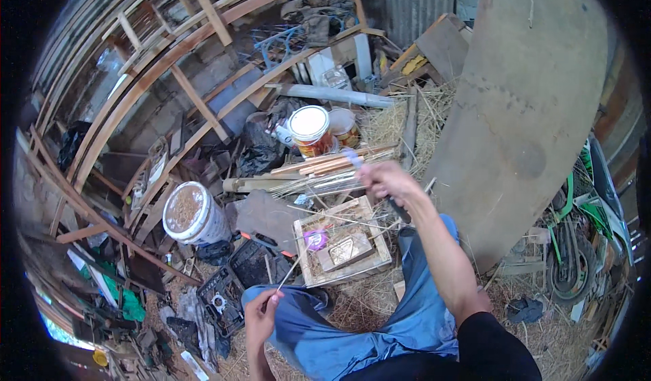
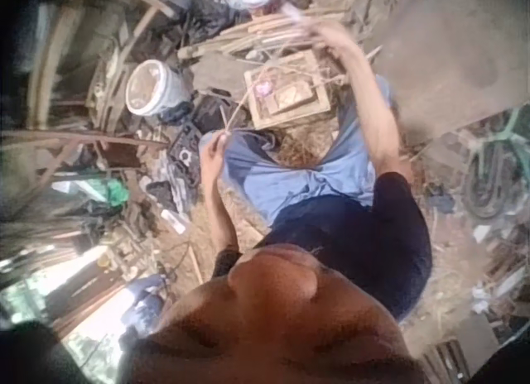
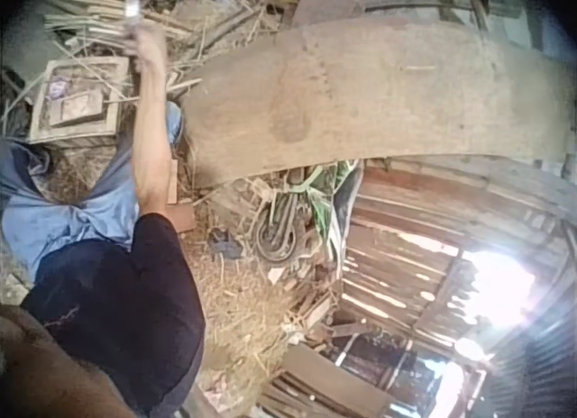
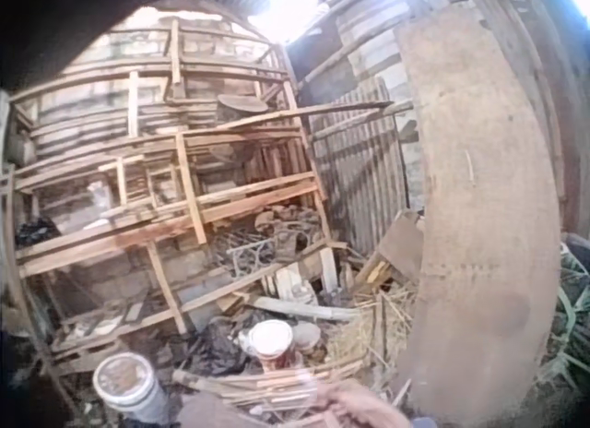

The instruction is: The person whittles bamboo sticks with a knife and ties them together using pink string to construct a frame on top of a wooden block.

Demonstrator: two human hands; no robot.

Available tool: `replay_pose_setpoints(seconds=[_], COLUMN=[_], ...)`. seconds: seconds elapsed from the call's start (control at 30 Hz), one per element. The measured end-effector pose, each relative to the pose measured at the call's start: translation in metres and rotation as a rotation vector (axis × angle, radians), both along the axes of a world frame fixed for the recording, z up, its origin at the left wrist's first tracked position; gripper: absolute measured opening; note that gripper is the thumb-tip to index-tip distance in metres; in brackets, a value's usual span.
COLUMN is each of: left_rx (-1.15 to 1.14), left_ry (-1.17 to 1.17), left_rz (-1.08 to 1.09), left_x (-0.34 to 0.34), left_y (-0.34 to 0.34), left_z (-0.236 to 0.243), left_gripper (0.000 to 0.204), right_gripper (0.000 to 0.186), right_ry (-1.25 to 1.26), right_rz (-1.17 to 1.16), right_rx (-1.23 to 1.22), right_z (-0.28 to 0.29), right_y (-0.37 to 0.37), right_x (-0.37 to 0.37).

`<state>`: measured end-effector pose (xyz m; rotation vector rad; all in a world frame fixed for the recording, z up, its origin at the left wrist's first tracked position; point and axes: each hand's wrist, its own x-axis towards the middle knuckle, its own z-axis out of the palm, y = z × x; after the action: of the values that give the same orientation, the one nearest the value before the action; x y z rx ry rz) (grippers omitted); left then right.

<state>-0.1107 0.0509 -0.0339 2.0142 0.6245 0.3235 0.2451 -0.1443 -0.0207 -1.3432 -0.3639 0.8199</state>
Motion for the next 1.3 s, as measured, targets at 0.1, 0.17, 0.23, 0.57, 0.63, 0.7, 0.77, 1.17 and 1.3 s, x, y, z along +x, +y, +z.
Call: replay_pose_setpoints(seconds=[0.1, 0.17, 0.23, 0.57, 0.63, 0.7, 0.77, 1.17, 1.3], left_rx=[-0.04, -0.097, -0.156, 0.129, 0.167, 0.2, 0.342, 0.503, 0.419], left_ry=[-0.026, -0.086, -0.145, -0.168, -0.192, -0.223, -0.211, -0.077, 0.052], left_rz=[0.029, 0.04, 0.045, -0.073, -0.068, -0.062, -0.098, -0.034, -0.024], left_x=[0.01, 0.031, 0.051, 0.103, 0.097, 0.095, 0.087, 0.052, 0.047], left_y=[0.008, 0.005, -0.001, -0.045, -0.044, -0.047, -0.05, -0.064, -0.063], left_z=[0.002, 0.0, -0.005, 0.0, -0.009, -0.007, 0.004, 0.019, 0.02], left_gripper=[0.017, 0.018, 0.018, 0.017, 0.017, 0.017, 0.018, 0.015, 0.014], right_gripper=[0.037, 0.038, 0.035, 0.036, 0.033, 0.032, 0.03, 0.036, 0.038], right_ry=[-0.121, -0.131, -0.268, -0.031, -0.047, -0.042, -0.096, -0.117, -0.127], right_rz=[-0.258, -0.151, 0.057, 0.413, 0.398, 0.374, 0.445, 0.287, 0.262], right_rx=[0.032, 0.044, -0.035, 0.22, 0.18, 0.185, 0.13, -0.091, -0.138], right_z=[-0.005, -0.013, -0.011, -0.021, -0.022, -0.022, -0.02, -0.021, -0.025], right_y=[-0.005, -0.003, 0.016, 0.045, 0.045, 0.043, 0.041, 0.039, 0.039], right_x=[0.003, -0.005, -0.04, -0.082, -0.078, -0.072, -0.067, -0.054, -0.056])
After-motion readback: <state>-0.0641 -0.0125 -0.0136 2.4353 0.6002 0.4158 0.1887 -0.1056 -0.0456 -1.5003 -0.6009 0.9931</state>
